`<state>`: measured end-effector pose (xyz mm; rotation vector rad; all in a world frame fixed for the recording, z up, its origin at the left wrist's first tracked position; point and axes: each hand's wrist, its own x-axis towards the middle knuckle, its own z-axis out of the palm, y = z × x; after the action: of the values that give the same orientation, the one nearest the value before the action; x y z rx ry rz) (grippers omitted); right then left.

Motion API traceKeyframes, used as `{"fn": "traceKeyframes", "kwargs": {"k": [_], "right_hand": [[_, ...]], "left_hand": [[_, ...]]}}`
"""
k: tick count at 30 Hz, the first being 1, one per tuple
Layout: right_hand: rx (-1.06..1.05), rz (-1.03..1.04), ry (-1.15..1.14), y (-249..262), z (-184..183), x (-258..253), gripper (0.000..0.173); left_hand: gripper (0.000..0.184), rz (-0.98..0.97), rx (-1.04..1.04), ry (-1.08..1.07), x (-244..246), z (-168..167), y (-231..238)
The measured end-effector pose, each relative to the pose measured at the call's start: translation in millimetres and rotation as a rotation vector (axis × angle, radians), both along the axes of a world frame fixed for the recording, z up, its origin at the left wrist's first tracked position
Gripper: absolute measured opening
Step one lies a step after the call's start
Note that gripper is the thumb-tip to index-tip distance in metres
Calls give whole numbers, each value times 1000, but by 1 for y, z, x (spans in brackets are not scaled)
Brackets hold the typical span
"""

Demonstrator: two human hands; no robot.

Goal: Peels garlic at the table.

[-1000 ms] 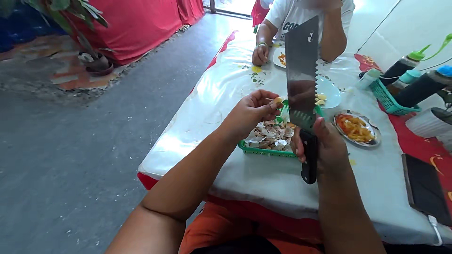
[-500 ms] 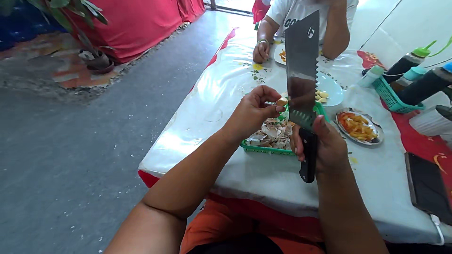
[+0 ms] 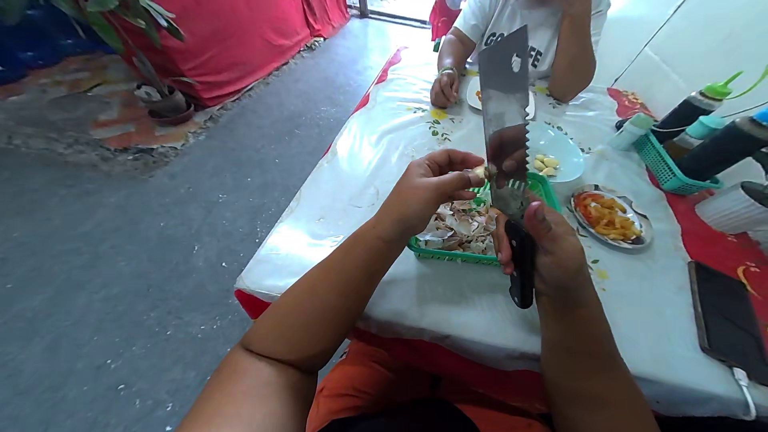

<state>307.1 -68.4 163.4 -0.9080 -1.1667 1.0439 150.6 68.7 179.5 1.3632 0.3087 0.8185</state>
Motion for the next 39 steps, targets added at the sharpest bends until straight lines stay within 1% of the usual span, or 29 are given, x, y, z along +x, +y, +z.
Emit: {"fn": "traceKeyframes", "kwargs": {"k": [3,6,9,12,15,18,27,30,34,39], "right_hand": [[-3,-8,-8,0,0,-1,53],[-21,-58,24,-1,1,-1,55],[-19,-87,74,-1,0,-1,57],[-11,-49,65,0,0,1,61],[12,47,36,1,-2,2,67],[21,92,22,1,-3,1,65],[-3,49,18,-1,-2,1,65],[-1,54,21,-1,-2,1,62],[-5,57,11,-1,-1,1,63],[-3,41,4,-1,-2,0,60]], "left_hand": [[13,31,-75,-18,1,3,-1],[17,46,-74,-22,1,4,-2],[21,11,-77,-40,0,3,-2],[24,7,-87,-59,1,3,-2],[28,17,-60,-86,2,-1,0],[28,28,-50,-90,3,-2,0],[28,-11,-33,-117,2,-5,3],[27,-11,-34,-122,2,-4,3],[28,-3,-20,-105,2,-4,3],[28,10,0,-93,1,-4,2]]}}
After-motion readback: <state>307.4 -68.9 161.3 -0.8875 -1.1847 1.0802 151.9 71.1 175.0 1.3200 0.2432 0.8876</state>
